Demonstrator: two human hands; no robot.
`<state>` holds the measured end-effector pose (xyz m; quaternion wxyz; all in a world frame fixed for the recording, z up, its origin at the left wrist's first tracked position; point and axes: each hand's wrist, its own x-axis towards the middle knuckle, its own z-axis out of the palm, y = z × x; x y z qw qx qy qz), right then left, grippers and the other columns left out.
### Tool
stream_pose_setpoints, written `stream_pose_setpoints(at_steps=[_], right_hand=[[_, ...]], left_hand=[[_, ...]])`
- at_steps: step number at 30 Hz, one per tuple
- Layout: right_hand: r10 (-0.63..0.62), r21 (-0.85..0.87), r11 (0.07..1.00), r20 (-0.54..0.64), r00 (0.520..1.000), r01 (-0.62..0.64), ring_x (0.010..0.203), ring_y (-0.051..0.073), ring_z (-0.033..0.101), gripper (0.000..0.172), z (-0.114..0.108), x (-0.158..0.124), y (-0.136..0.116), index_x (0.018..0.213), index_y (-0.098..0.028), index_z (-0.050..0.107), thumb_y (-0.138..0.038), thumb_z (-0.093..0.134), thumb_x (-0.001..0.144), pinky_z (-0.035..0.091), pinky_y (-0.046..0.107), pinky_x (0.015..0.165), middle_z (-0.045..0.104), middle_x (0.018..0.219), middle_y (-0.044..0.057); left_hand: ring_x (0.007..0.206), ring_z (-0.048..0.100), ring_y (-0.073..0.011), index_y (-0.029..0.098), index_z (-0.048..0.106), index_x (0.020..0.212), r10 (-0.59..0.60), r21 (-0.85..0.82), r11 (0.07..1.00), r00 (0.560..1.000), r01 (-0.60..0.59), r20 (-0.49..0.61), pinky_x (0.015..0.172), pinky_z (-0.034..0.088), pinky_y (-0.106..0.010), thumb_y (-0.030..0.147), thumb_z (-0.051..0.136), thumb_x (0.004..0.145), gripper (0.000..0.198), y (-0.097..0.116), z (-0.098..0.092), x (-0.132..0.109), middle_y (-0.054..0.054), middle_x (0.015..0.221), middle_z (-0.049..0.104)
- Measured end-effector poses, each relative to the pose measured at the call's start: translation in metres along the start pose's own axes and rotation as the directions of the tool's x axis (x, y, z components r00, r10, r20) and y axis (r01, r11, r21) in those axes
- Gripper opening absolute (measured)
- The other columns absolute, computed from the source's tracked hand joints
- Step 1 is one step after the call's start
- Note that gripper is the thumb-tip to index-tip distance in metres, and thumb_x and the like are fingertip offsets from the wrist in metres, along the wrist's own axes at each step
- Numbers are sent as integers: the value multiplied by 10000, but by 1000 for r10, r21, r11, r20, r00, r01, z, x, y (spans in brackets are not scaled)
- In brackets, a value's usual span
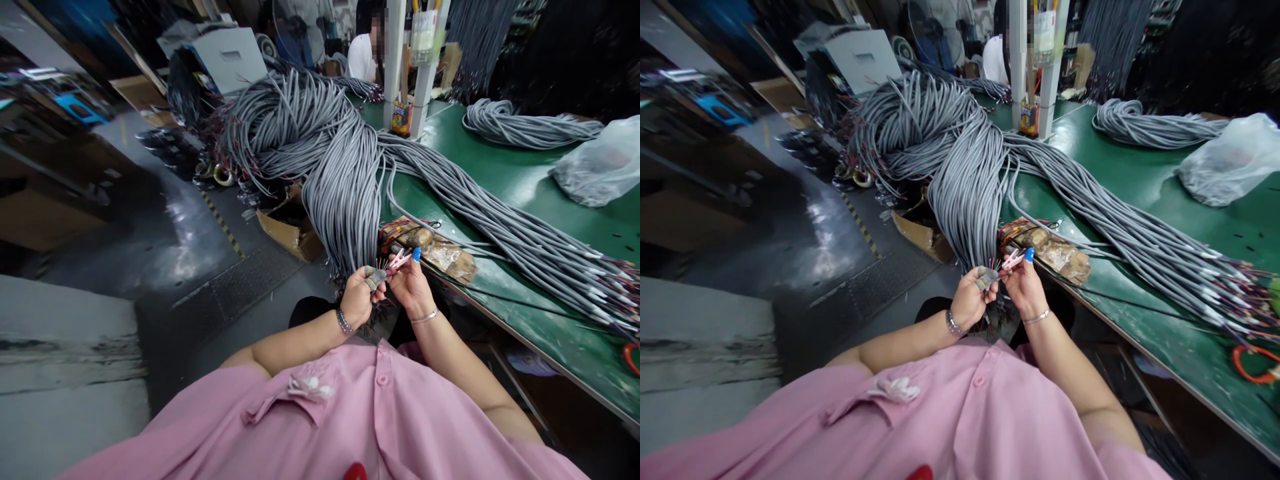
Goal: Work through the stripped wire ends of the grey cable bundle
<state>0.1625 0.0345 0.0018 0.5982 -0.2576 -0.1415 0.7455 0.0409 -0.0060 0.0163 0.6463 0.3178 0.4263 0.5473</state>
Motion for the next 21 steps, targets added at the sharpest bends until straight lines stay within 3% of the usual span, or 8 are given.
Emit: stream_pose_setpoints(at_steps=[7,12,21], right_hand=[[15,20,1000,-8,1000,-15,561,105,554,373,-2,-2,0,776,-220,641,-593,632,796,501,247,553,694,760,-4],[-20,-31,999,13,1000,20,609,107,573,287,-2,-6,-4,796,-227,655,-513,688,787,500,239,588,693,789,-7],[-75,-131,989,-1,997,74,662,107,584,307,-7,-6,-3,820,-218,673,-520,702,776,496,238,615,677,772,-14]], left_hand=[[415,501,-63,157,567,768,12,-10,1000,999,-11,31,395,260,-183,344,708,728,238,2,0,-4,18,572,602],[413,498,-63,160,555,752,27,-2,1000,998,-27,55,390,267,-183,344,701,739,235,5,-2,-10,21,574,603],[433,505,-64,166,557,773,29,-6,1000,1000,-29,-4,411,296,-186,345,707,710,242,9,3,-6,26,582,599]])
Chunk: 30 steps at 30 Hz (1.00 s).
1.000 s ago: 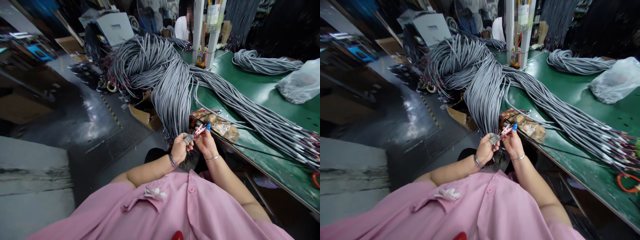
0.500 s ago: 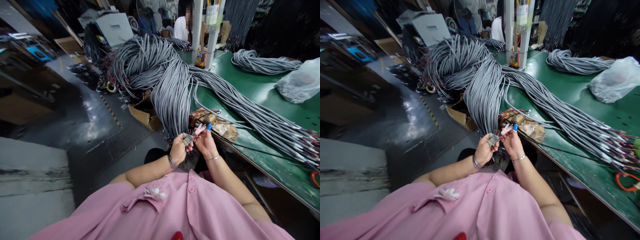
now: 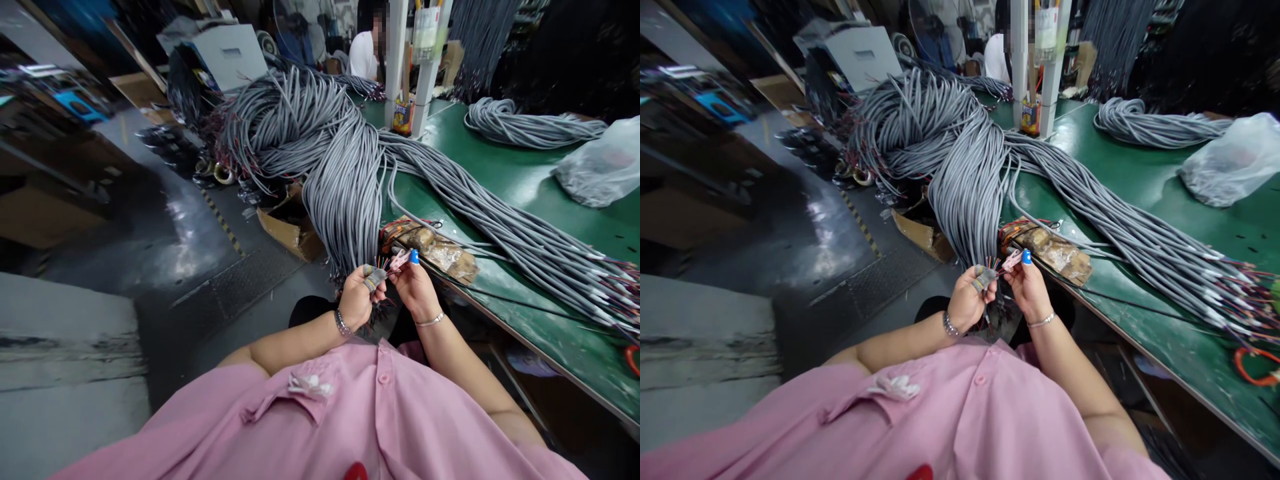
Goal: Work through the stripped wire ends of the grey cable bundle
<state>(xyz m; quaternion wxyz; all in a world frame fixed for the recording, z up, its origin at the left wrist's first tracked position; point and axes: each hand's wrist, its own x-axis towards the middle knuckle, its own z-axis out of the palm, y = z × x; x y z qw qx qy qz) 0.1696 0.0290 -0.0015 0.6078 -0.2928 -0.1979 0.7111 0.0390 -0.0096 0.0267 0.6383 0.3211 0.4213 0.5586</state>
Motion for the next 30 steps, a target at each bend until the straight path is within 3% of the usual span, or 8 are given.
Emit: stream_pose_setpoints(at_steps=[10,14,17,20,23,26,30], right_hand=[[-33,0,999,-36,999,33,689,104,597,272,3,2,3,830,-226,677,-484,730,762,502,239,658,685,791,-14],[-26,-18,1000,-27,999,26,700,115,601,314,4,1,2,832,-235,674,-537,713,755,510,248,652,691,831,-4],[47,-27,999,-16,999,-47,692,124,599,411,2,-2,-1,821,-233,666,-637,653,750,520,259,644,688,856,10],[180,-142,975,35,983,-173,668,138,598,516,-2,-9,-8,814,-217,663,-721,614,715,530,279,618,679,837,35],[285,-320,914,74,956,-248,648,142,599,477,-6,-18,-16,810,-196,660,-655,699,687,529,288,611,668,787,45],[290,-462,858,73,954,-226,631,130,586,398,-6,-26,-21,816,-187,656,-536,778,666,505,276,613,651,735,22],[180,-602,794,97,979,-86,567,93,509,292,-4,-31,-23,782,-184,655,-430,784,691,442,247,588,595,647,-26]], left_hand=[[415,505,-63,160,558,792,-37,20,999,999,37,-34,390,281,-181,341,698,701,246,-8,-1,7,29,571,594],[414,505,-64,160,554,785,-22,28,999,999,23,-24,387,284,-182,353,699,711,252,-9,-3,6,26,573,597],[417,509,-63,161,552,777,-8,37,999,1000,8,-4,390,288,-182,372,707,716,269,-9,-4,4,24,581,602],[423,514,-61,161,550,772,-6,48,999,1000,6,11,394,297,-177,396,707,731,286,-8,-6,1,23,587,607],[417,513,-63,161,549,768,-1,84,996,1000,-1,25,393,313,-176,416,710,738,303,-8,-11,-1,22,583,609],[418,525,-68,157,552,756,6,155,988,998,-15,55,402,349,-180,432,720,731,324,-10,-16,-3,17,586,618],[452,565,-86,153,561,757,-20,253,967,993,-10,114,444,425,-196,453,713,741,337,-13,-22,-6,3,603,634]])
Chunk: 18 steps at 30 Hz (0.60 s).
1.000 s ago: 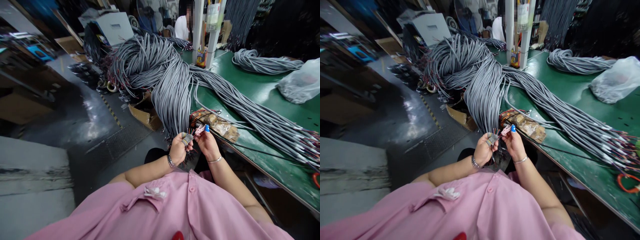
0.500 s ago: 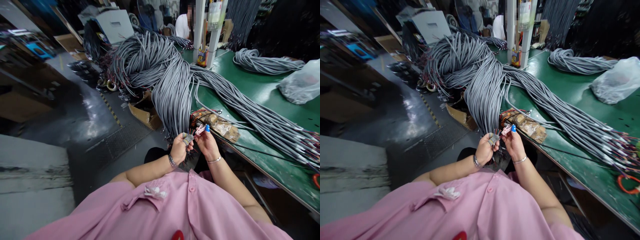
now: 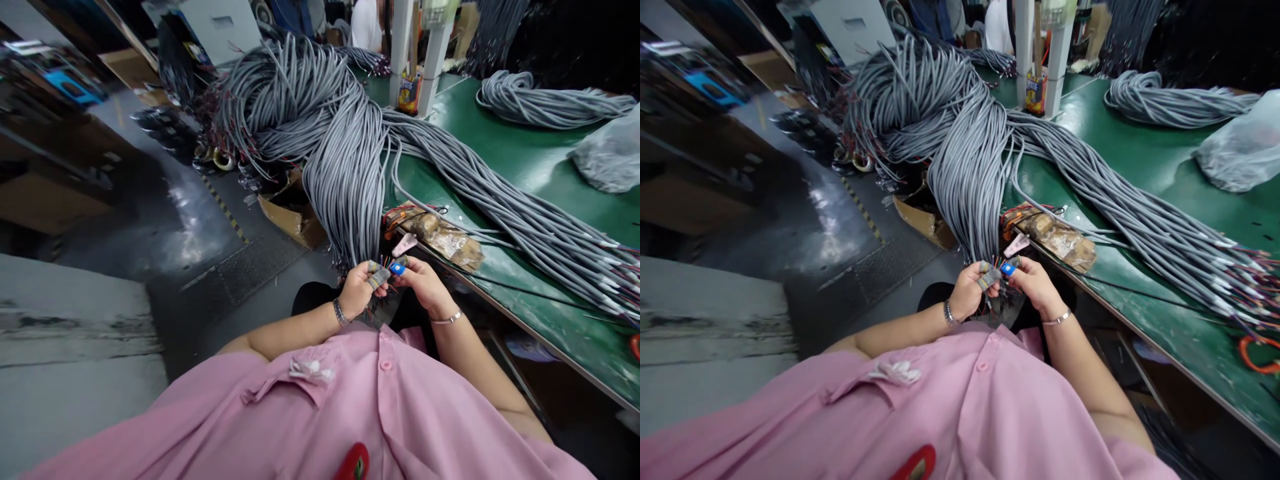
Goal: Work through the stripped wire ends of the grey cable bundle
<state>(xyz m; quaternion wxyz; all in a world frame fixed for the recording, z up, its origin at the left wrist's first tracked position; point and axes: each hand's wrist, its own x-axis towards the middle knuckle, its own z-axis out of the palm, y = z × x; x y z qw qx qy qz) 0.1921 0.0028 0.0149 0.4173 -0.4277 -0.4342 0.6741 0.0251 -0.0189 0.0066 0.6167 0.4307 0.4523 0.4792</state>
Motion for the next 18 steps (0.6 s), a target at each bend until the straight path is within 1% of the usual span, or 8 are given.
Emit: stream_pose_setpoints(at_steps=[3,6,9,11,13,14,18], right_hand=[[-82,-86,993,4,997,82,567,94,484,249,1,-2,-1,744,-179,666,-397,776,698,413,249,584,591,634,-30],[-122,-133,983,24,992,124,582,105,496,229,1,-5,0,723,-174,684,-381,777,691,416,262,605,612,636,-22],[-134,-130,981,64,989,141,605,117,520,219,2,-9,2,723,-177,692,-379,773,695,435,272,630,639,662,-13],[-128,-122,983,90,988,139,603,117,517,217,3,-10,5,709,-182,687,-382,770,702,441,269,621,635,656,-15],[-122,-121,984,88,989,132,607,117,516,225,1,-12,8,717,-184,692,-398,761,717,447,263,613,633,660,-11],[-120,-112,986,68,991,127,612,117,522,237,-1,-13,9,736,-184,698,-415,751,729,451,260,611,638,670,-6],[-65,31,997,-70,995,67,632,115,566,314,-9,-16,15,848,-191,705,-491,712,756,482,263,625,667,765,22]], left_hand=[[464,580,-98,148,571,765,-27,51,998,999,24,45,458,455,-208,446,723,730,336,-2,-2,-1,-7,605,643],[484,603,-115,137,582,764,-83,98,993,990,71,116,474,474,-220,427,741,714,334,-2,-4,-1,-29,614,655],[480,613,-126,128,591,757,-167,166,977,965,134,204,473,479,-225,409,759,695,334,-3,-6,-1,-45,606,657],[463,608,-126,126,594,750,-212,211,964,947,162,242,455,470,-220,399,766,688,328,-4,-7,-1,-48,593,654],[446,598,-123,129,593,744,-225,225,959,944,171,242,434,452,-211,396,762,691,320,-5,-7,-1,-47,584,652],[442,595,-121,130,594,740,-220,213,962,948,172,229,429,446,-208,396,756,696,315,-4,-7,-1,-46,583,651],[444,589,-113,133,579,701,-175,64,984,980,169,97,451,467,-217,400,735,705,310,1,-3,-1,-36,579,645]])
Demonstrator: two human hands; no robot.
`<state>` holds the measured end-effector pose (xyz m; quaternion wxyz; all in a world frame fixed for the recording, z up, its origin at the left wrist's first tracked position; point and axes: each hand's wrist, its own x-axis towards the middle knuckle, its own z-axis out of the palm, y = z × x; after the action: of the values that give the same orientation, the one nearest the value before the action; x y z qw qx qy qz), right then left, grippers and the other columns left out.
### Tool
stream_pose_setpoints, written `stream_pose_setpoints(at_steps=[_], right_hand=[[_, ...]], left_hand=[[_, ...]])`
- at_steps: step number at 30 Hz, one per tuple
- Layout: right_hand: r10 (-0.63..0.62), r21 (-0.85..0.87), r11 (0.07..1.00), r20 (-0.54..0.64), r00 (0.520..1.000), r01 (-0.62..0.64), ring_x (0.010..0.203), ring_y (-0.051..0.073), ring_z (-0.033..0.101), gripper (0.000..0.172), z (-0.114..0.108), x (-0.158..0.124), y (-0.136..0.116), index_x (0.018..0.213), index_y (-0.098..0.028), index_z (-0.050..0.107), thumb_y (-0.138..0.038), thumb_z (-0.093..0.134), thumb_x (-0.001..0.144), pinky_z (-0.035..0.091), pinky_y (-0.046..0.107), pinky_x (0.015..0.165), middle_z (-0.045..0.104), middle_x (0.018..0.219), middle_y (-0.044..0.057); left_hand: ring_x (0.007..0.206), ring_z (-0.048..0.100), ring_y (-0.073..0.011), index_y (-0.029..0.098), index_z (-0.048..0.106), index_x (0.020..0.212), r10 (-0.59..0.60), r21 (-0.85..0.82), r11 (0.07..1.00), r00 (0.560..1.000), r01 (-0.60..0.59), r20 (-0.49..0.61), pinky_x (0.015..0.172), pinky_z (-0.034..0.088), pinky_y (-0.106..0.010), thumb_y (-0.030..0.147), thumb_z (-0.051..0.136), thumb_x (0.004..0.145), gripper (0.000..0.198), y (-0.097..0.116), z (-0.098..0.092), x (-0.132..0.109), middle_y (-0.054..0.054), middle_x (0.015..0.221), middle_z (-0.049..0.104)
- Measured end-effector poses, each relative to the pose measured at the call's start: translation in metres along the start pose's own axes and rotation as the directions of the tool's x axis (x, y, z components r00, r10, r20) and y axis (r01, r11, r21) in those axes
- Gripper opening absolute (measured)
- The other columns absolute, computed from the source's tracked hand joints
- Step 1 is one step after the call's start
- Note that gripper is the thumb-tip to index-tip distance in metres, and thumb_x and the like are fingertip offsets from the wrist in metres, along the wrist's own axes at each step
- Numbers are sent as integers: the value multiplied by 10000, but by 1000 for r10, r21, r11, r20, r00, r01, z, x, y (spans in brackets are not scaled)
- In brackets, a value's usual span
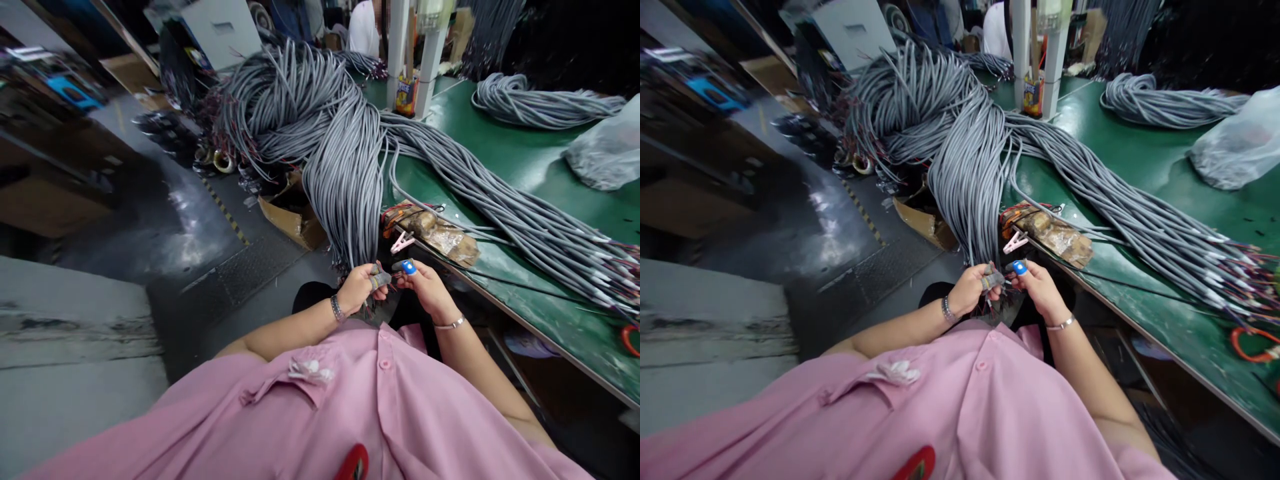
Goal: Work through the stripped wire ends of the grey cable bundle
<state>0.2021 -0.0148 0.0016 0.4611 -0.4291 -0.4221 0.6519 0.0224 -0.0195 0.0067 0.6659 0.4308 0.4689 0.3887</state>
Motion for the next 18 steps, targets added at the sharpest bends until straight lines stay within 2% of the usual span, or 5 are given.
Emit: stream_pose_setpoints(at_steps=[4,10,12,15,18], right_hand=[[12,62,998,-31,999,-10,611,101,543,290,6,-7,7,887,-206,685,-436,756,726,477,258,607,646,769,-1],[-122,15,992,-145,982,125,569,98,488,197,25,-7,12,776,-198,668,-361,764,718,410,242,563,613,669,-27],[-119,10,993,-118,986,121,564,106,503,193,27,-3,10,752,-201,663,-359,767,712,421,251,560,618,663,-24],[-101,18,995,-63,993,102,551,119,525,202,29,3,4,743,-208,659,-376,766,710,444,268,553,622,648,-20],[-102,-22,995,-61,993,101,539,113,507,215,31,8,-2,728,-201,670,-384,778,694,425,261,538,618,631,-19]], left_hand=[[445,592,-122,135,578,721,17,-95,995,997,-24,-82,459,481,-230,400,748,684,316,1,5,-1,-29,578,646],[502,626,-142,125,619,728,4,-88,996,1000,-5,-5,533,516,-264,397,750,684,305,-1,1,1,-52,617,675],[565,645,-146,118,646,714,14,-23,1000,997,-12,72,596,528,-271,380,773,666,296,2,-3,2,-62,649,690],[609,635,-129,119,676,700,108,85,989,983,-122,148,632,509,-244,346,797,651,262,8,-6,2,-49,666,693],[593,632,-134,124,670,703,148,74,985,986,-154,77,610,502,-248,367,784,672,270,10,-6,0,-52,657,693]])
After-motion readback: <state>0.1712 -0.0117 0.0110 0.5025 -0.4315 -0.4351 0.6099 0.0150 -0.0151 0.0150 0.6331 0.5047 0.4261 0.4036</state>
